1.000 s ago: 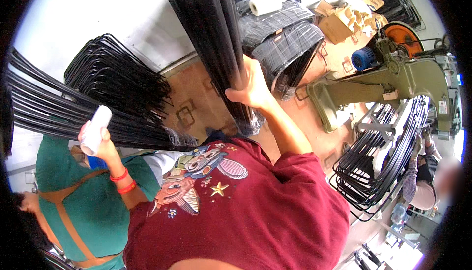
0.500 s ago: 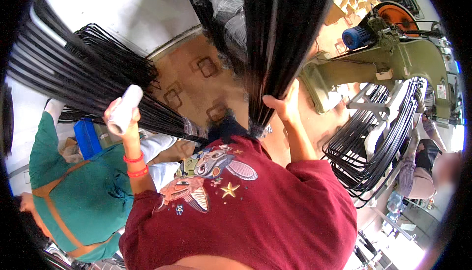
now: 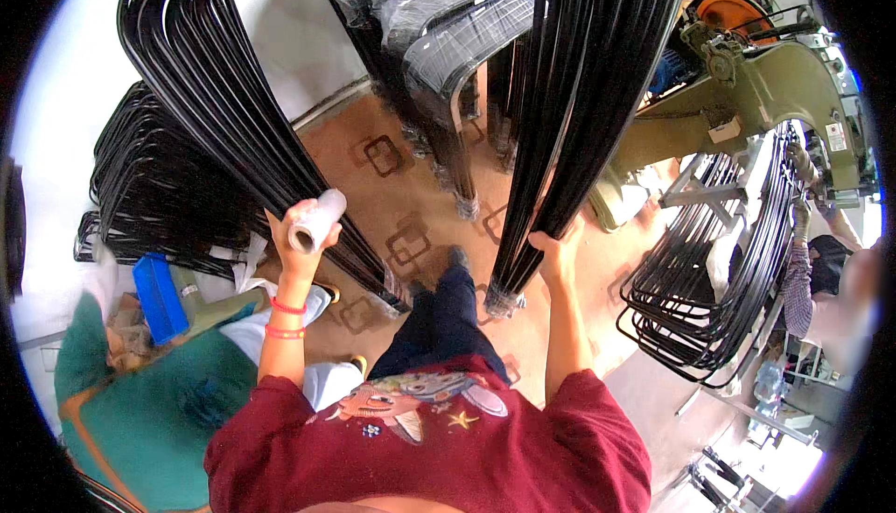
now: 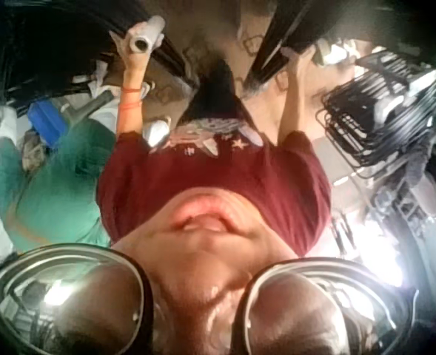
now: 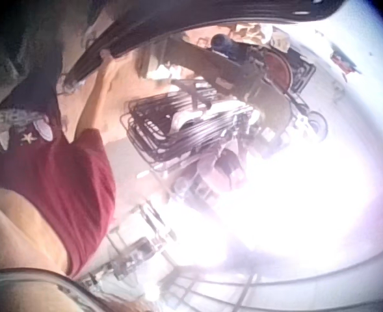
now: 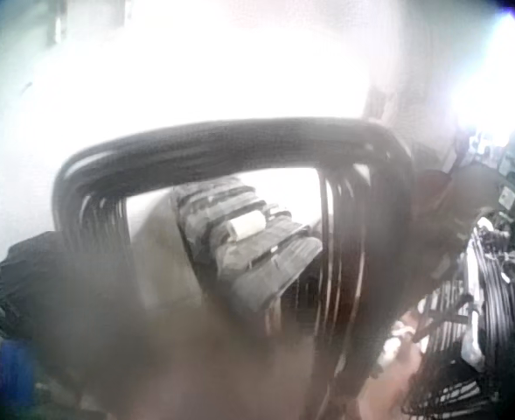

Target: The person wraps bundles of curved black metal tubes with clear plastic wrap using a hand-held roll, then picks up and moves the wrapped bundles.

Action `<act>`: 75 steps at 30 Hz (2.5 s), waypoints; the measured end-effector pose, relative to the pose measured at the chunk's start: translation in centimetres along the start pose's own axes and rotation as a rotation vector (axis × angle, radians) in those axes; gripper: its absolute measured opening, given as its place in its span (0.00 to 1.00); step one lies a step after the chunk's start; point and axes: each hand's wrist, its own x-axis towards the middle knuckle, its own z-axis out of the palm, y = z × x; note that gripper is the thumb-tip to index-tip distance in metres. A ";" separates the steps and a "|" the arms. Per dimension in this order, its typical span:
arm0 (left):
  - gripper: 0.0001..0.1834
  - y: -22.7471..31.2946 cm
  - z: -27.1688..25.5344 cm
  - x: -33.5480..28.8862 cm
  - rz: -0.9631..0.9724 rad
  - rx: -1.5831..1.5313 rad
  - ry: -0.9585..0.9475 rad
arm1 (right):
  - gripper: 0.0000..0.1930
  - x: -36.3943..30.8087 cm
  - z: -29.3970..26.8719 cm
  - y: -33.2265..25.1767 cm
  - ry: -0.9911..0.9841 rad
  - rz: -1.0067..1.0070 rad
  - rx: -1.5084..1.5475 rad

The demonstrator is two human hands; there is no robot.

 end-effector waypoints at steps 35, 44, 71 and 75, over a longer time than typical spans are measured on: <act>0.27 -9.7 27.6 -9.4 -0.225 0.127 -0.392 | 0.22 17.6 -10.0 34.4 -0.009 0.065 0.072; 0.25 -13.1 30.9 -7.8 -0.304 0.128 -0.454 | 0.28 23.5 -9.0 37.5 -0.024 0.140 -0.066; 0.23 0.2 20.0 -3.2 -0.409 0.012 -0.282 | 0.19 25.3 -5.7 20.1 -0.050 -0.188 -0.250; 0.27 4.0 14.9 -0.2 -0.501 -0.208 -0.128 | 0.17 21.3 -4.3 12.2 0.157 -0.002 -0.086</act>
